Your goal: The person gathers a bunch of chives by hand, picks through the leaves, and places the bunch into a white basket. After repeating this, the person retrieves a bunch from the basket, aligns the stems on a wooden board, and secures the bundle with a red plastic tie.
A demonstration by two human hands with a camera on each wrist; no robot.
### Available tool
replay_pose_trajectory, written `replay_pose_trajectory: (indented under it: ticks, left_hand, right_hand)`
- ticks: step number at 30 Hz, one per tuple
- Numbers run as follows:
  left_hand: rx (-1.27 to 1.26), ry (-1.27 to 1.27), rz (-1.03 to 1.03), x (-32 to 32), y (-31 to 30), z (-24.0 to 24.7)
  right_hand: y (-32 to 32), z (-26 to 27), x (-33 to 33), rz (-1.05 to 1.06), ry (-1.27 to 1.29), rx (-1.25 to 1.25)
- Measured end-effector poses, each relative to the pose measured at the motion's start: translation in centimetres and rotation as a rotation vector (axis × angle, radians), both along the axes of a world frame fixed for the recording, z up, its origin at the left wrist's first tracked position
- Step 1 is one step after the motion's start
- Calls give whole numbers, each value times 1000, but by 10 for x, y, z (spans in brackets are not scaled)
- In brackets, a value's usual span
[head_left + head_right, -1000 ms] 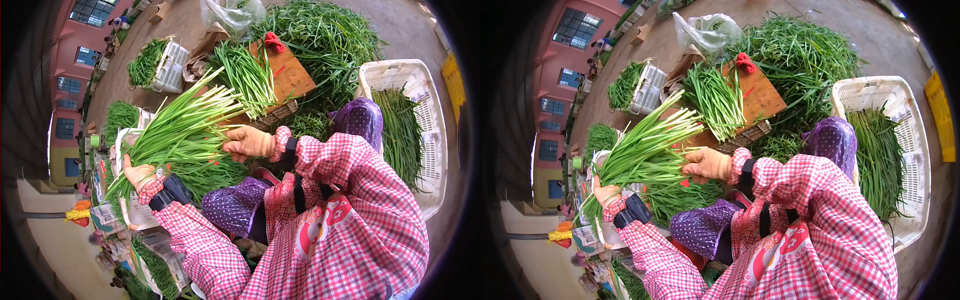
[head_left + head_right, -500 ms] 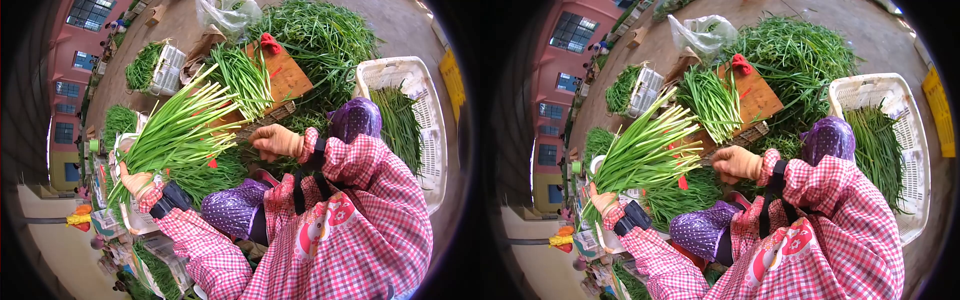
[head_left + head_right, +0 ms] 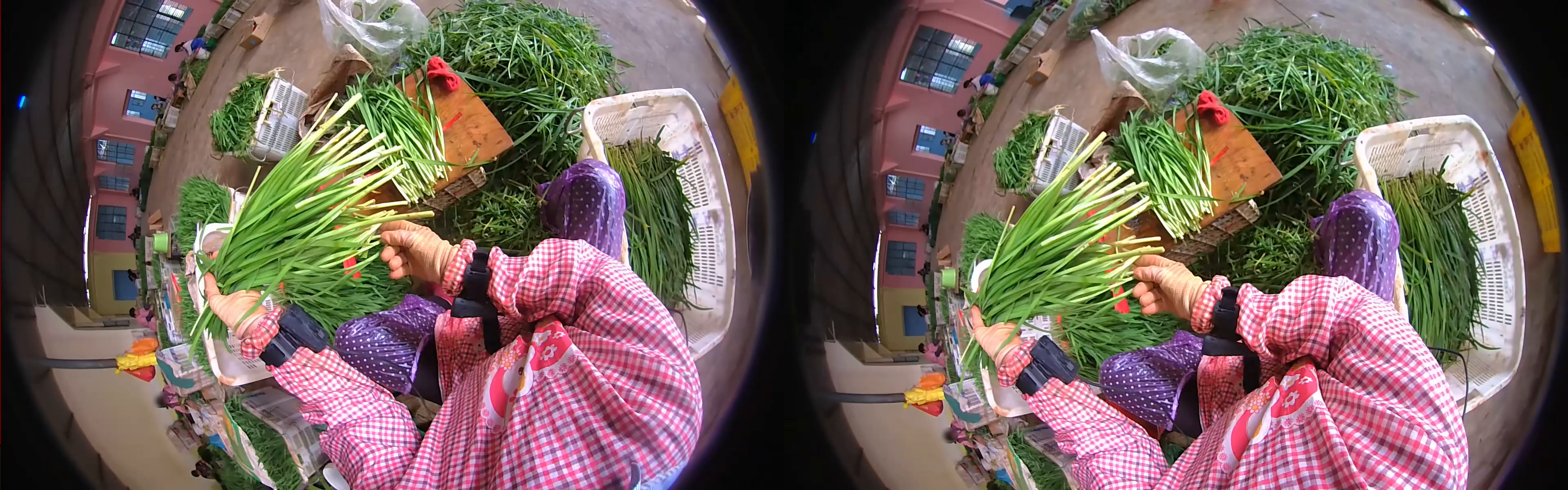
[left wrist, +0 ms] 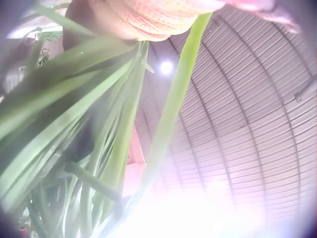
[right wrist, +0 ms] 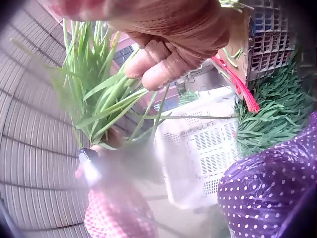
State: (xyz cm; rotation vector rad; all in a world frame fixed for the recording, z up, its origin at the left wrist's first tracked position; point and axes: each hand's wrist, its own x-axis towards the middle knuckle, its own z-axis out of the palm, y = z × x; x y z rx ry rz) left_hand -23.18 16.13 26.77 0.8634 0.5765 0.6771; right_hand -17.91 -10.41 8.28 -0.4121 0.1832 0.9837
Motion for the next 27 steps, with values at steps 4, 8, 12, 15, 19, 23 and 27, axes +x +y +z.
replay_pose_trajectory:
  ticks: [4,8,12,15,19,23,27]
  left_hand:
    - [-14,37,83,6,-29,3]
    - [-46,-34,67,7,-21,-8]
    - [-70,27,72,8,-35,-2]
    - [-44,32,50,9,-21,-7]
    - [-4,50,50,11,-22,-9]
    - [-53,-31,118,17,-28,-9]
    - [-46,-133,112,14,-9,-13]
  right_hand:
    - [5,-7,5,88,-113,127]
    - [2,3,5,135,-115,259]
    - [2,-2,4,108,-115,277]
    - [-16,0,1,145,-173,272]
    - [-35,3,3,303,-321,213]
    - [-48,-9,10,415,-347,256]
    - [-75,-12,15,566,-560,84]
